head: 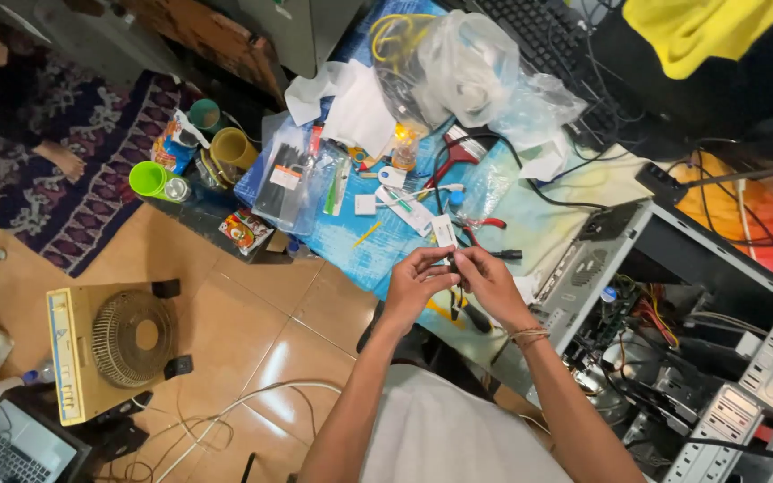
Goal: Routing and connecting power and data cables inside a desktop computer case
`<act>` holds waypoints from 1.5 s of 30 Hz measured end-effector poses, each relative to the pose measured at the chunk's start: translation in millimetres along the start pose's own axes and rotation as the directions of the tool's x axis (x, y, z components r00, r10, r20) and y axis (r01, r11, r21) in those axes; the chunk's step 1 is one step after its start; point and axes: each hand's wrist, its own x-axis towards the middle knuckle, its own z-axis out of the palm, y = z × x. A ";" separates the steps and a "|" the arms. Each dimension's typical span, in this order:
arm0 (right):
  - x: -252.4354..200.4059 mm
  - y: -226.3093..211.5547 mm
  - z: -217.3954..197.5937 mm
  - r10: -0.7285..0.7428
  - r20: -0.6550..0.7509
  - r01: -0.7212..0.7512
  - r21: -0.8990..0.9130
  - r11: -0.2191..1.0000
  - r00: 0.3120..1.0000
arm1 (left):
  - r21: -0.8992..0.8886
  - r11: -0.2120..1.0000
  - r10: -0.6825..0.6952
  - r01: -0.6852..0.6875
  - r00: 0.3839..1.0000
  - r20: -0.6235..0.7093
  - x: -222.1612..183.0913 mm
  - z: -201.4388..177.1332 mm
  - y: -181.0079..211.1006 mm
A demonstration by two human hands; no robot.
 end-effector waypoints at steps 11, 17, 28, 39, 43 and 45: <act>112.9 -3.2 70.8 0.107 -0.050 -0.110 -0.069 0.991 0.993 | 0.338 0.938 -0.022 0.075 0.987 -0.158 117.7 -108.8 16.4; 157.1 -0.8 81.3 0.195 -0.117 -0.197 -0.006 0.980 0.974 | 0.615 0.770 0.016 0.170 0.959 -0.284 205.3 -153.7 -23.6; 177.3 -7.8 81.4 0.289 -0.168 -0.285 0.044 0.957 0.943 | 0.580 0.777 -0.081 0.245 0.953 -0.293 228.7 -135.7 -13.2; 176.9 -11.4 73.3 0.344 -0.138 -0.340 0.056 0.939 0.929 | 0.469 0.865 -0.082 0.181 0.971 -0.223 198.7 -101.3 27.7; 178.4 6.1 66.5 0.372 -0.138 -0.366 0.062 0.928 0.918 | 0.453 0.875 -0.086 0.170 0.976 -0.201 171.7 -86.9 27.6; 177.4 10.0 62.6 0.374 -0.134 -0.371 0.047 0.928 0.918 | 0.463 0.882 -0.030 0.085 0.992 -0.126 154.8 -83.2 28.8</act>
